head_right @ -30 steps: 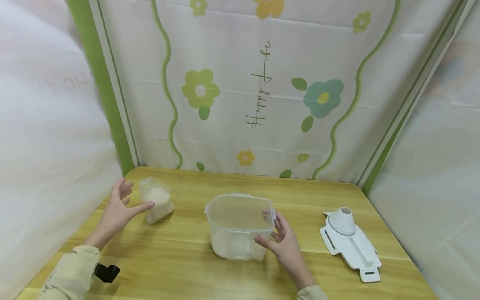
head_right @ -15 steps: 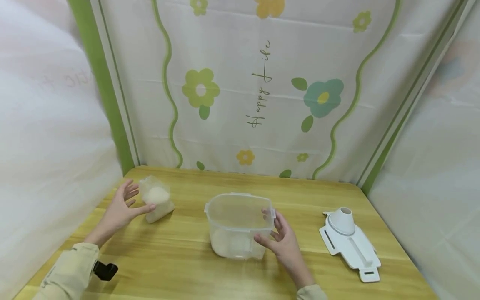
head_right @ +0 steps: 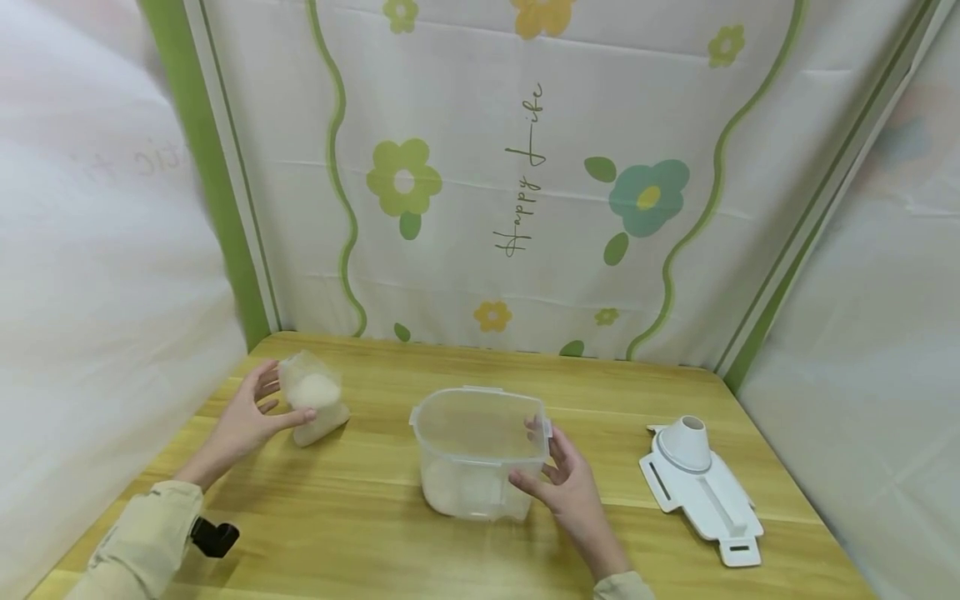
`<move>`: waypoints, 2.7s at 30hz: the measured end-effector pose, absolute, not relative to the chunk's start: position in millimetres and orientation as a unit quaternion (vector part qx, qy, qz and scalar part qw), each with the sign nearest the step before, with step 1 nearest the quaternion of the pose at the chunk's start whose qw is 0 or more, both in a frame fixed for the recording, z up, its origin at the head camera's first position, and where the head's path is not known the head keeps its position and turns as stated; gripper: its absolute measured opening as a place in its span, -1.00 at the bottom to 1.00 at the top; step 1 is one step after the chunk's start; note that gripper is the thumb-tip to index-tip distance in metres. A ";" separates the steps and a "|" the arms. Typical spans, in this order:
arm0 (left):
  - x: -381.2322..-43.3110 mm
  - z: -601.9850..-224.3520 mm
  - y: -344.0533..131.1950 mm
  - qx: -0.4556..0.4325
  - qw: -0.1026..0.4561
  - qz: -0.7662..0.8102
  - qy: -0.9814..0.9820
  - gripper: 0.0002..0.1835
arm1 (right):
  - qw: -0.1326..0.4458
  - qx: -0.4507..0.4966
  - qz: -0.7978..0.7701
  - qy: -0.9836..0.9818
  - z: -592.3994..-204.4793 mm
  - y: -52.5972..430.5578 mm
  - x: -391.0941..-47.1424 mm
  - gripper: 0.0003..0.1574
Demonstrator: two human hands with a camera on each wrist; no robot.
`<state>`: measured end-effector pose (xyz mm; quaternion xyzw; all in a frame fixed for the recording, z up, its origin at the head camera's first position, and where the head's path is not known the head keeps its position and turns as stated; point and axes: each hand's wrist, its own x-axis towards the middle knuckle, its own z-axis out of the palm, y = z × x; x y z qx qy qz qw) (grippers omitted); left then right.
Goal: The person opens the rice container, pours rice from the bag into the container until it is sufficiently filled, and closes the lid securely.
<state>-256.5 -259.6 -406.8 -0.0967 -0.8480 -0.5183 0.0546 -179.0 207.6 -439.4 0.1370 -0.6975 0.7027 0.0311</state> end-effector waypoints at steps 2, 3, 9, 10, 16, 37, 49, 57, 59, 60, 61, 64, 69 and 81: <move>-257.4 -406.7 -259.9 -0.099 0.054 -0.516 -0.849 0.28 | 0.033 0.138 0.697 -0.703 -439.6 207.8 -178.8 -0.02; -258.1 -406.9 -260.0 -0.100 0.054 -0.514 -0.850 0.27 | 0.034 0.139 0.696 -0.703 -439.6 207.9 -178.8 -0.02; -262.5 -409.8 -260.5 -0.109 0.050 -0.511 -0.851 0.16 | 0.033 0.142 0.703 -0.696 -438.8 207.4 -178.2 -0.02; -263.0 -410.4 -260.6 -0.110 0.048 -0.512 -0.851 0.14 | 0.032 0.142 0.704 -0.695 -438.8 207.3 -178.1 -0.02; -264.7 -413.2 -260.0 -0.105 0.032 -0.513 -0.851 0.14 | 0.036 0.140 0.703 -0.696 -438.9 207.4 -177.7 -0.03; -268.8 -424.0 -250.3 -0.067 0.007 -0.518 -0.853 0.14 | 0.049 0.138 0.702 -0.697 -439.4 207.0 -178.1 -0.03; -270.4 -432.3 -244.6 -0.060 0.017 -0.523 -0.850 0.09 | 0.047 0.141 0.703 -0.696 -438.2 206.4 -176.2 -0.03; -267.0 -432.6 -243.7 -0.046 0.065 -0.490 -0.868 -0.11 | 0.044 0.145 0.707 -0.691 -439.4 207.2 -176.9 -0.03; -266.5 -432.0 -243.6 -0.040 0.074 -0.476 -0.876 -0.15 | 0.043 0.144 0.707 -0.691 -439.6 207.1 -177.1 -0.04; -266.4 -431.9 -243.8 -0.038 0.078 -0.470 -0.878 -0.16 | 0.042 0.144 0.707 -0.691 -439.6 207.1 -177.2 -0.04; -266.3 -431.9 -243.9 -0.037 0.080 -0.468 -0.879 -0.17 | 0.041 0.144 0.709 -0.689 -439.6 207.0 -177.4 -0.04; -266.6 -432.5 -244.3 -0.037 0.081 -0.468 -0.879 -0.20 | 0.039 0.141 0.711 -0.688 -440.0 207.2 -177.6 -0.04; -266.2 -434.3 -244.8 -0.041 0.084 -0.473 -0.876 -0.21 | 0.038 0.142 0.711 -0.688 -439.8 207.3 -177.6 -0.04; -267.6 -442.2 -238.4 -0.042 0.085 -0.480 -0.872 -0.15 | 0.036 0.137 0.717 -0.683 -439.3 207.0 -176.9 -0.02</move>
